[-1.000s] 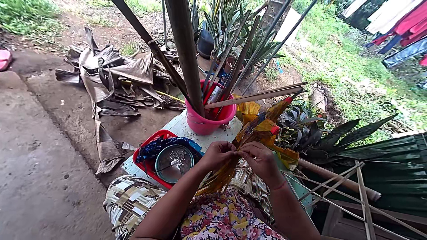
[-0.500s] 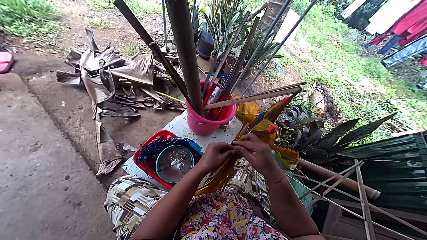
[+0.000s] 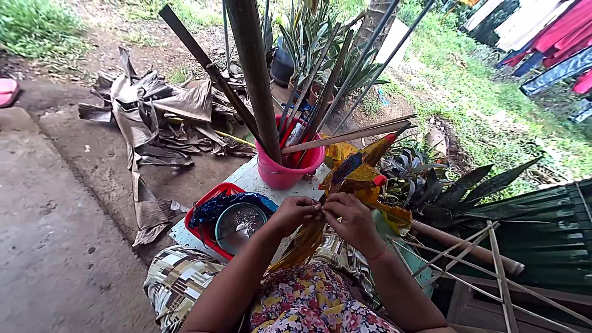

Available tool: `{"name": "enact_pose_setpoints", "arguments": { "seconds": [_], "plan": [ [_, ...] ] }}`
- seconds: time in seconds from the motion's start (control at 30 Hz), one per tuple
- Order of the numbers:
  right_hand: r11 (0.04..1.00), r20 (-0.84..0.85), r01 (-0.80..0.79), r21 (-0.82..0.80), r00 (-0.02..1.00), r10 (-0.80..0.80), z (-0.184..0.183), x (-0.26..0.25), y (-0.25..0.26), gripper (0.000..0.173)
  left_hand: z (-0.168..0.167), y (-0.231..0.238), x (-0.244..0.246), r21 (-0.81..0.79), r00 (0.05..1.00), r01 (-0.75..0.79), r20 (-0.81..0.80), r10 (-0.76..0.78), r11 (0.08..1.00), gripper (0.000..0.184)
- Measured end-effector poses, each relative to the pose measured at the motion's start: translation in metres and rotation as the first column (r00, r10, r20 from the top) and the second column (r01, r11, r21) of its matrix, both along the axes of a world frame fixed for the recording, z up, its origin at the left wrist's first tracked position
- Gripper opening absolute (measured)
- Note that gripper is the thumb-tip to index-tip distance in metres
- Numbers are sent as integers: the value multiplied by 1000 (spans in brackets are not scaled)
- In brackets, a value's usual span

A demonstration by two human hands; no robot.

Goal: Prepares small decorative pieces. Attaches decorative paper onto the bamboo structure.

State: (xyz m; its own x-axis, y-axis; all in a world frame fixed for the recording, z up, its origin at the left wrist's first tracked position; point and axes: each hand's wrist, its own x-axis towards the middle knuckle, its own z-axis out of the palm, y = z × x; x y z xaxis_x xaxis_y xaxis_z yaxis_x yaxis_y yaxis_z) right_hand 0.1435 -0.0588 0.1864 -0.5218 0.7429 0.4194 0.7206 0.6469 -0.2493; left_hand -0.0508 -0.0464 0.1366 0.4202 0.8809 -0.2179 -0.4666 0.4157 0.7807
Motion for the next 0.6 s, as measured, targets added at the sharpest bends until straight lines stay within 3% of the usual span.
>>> {"name": "enact_pose_setpoints", "arguments": {
  "seconds": [0.13, 0.23, 0.33, 0.43, 0.53, 0.6],
  "plan": [
    [995, 32, -62, 80, 998, 60, -7, 2, 2, 14, 1, 2, -2, -99, 998, 35, 49, -30, 995, 5],
    [996, 82, -80, 47, 994, 76, -5, 5, 5, 16, 0, 1, 1, -94, 999, 3, 54, 2, 996, 5],
    [997, 141, -72, -18, 987, 74, 3, 8, 10, 20, -6, -1, 6, -15, 996, -87, 36, 88, 996, 14],
    [995, 149, -71, -77, 985, 81, 9, 8, 17, 21, -15, -3, 10, 168, 980, -193, -23, 200, 967, 24],
    [989, 149, -89, -114, 983, 106, 16, 6, 25, 19, -26, -4, 13, 487, 942, -275, -36, 334, 829, 32],
    [988, 151, -103, -111, 981, 119, 20, 2, 27, 17, -33, -4, 15, 753, 869, -259, -93, 487, 605, 23]
  ]
}}
